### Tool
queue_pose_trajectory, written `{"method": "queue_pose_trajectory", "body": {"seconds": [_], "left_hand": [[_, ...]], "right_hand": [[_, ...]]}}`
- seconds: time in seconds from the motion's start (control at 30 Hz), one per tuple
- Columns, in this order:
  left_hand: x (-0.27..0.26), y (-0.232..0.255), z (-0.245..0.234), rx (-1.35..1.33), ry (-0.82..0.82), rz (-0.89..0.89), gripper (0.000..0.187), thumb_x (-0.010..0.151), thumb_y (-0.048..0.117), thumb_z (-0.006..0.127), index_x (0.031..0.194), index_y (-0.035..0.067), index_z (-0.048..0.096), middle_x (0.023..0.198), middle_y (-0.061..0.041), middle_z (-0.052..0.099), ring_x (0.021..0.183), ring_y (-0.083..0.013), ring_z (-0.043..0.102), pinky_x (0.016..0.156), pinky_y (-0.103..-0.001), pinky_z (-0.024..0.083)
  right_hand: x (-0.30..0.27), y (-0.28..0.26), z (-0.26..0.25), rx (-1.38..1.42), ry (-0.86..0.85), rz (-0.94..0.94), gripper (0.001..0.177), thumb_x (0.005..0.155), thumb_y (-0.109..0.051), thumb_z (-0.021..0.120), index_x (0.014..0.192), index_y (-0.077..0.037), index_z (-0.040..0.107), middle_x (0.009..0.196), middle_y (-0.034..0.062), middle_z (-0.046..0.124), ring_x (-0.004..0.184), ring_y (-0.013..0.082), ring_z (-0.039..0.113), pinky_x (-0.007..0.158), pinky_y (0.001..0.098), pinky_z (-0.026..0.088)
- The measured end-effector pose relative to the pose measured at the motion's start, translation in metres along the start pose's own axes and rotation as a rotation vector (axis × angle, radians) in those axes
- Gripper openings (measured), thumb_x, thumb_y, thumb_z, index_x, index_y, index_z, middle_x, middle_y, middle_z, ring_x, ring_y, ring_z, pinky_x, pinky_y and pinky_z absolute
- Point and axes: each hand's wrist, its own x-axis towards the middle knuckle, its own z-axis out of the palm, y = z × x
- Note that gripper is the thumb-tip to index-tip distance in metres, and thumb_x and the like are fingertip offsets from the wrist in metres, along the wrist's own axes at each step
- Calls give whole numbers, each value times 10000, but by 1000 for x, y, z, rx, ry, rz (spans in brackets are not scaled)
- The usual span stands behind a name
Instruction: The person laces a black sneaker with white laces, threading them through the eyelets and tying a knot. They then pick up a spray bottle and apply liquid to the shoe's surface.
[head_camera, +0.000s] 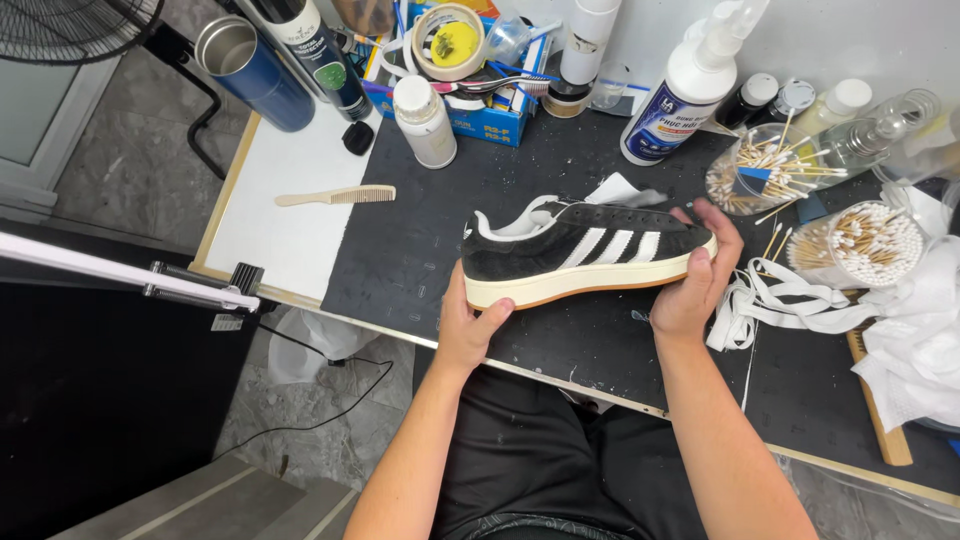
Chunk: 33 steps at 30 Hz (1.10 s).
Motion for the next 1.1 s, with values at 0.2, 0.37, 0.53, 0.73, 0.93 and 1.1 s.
{"method": "queue_pose_trajectory", "body": {"seconds": [0.2,0.37,0.53,0.73,0.93,1.1], "left_hand": [[10,-12,-19,7,3,15,747,930,408,752,1467,-23,462,1327,-93,613,1245,-157,572,1112,-323,435],[21,-17,-27,141,62,79,752,923,401,692,1508,-18,476,1309,-122,655,1202,-196,620,1044,-342,484],[20,-16,-33,36,-15,146,744,904,114,654,1576,-4,358,1486,-147,525,1391,-225,518,1200,-352,402],[30,5,-18,170,19,98,819,780,-115,532,1566,11,338,1644,-161,377,1495,-261,428,1208,-372,389],[35,15,8,938,84,316,699,826,-5,761,1483,26,524,1532,-159,520,1391,-293,522,1161,-393,429],[33,7,32,618,-64,64,638,847,51,724,1450,21,517,1309,-149,652,1114,-221,663,978,-335,529]], "right_hand": [[0,-7,1,-125,14,-3,391,1074,-224,420,1342,43,518,1352,193,587,1289,251,556,1200,381,395],[3,-14,6,-107,-44,-39,389,1039,-226,437,1305,42,534,1334,184,592,1277,245,566,1189,376,406],[-6,-14,-3,102,-79,72,339,998,-148,459,1268,33,556,1380,185,586,1303,268,600,1217,408,433],[-24,-33,-15,-166,-145,212,278,992,-28,480,1225,45,614,1383,166,604,1308,252,581,1167,361,425],[-58,-68,-27,-511,-182,153,254,970,0,516,1185,26,649,1280,162,643,1075,215,636,982,308,497],[-86,-85,-32,-586,-260,163,282,905,-28,598,1176,40,636,1238,175,609,1027,239,637,943,330,505]]}}
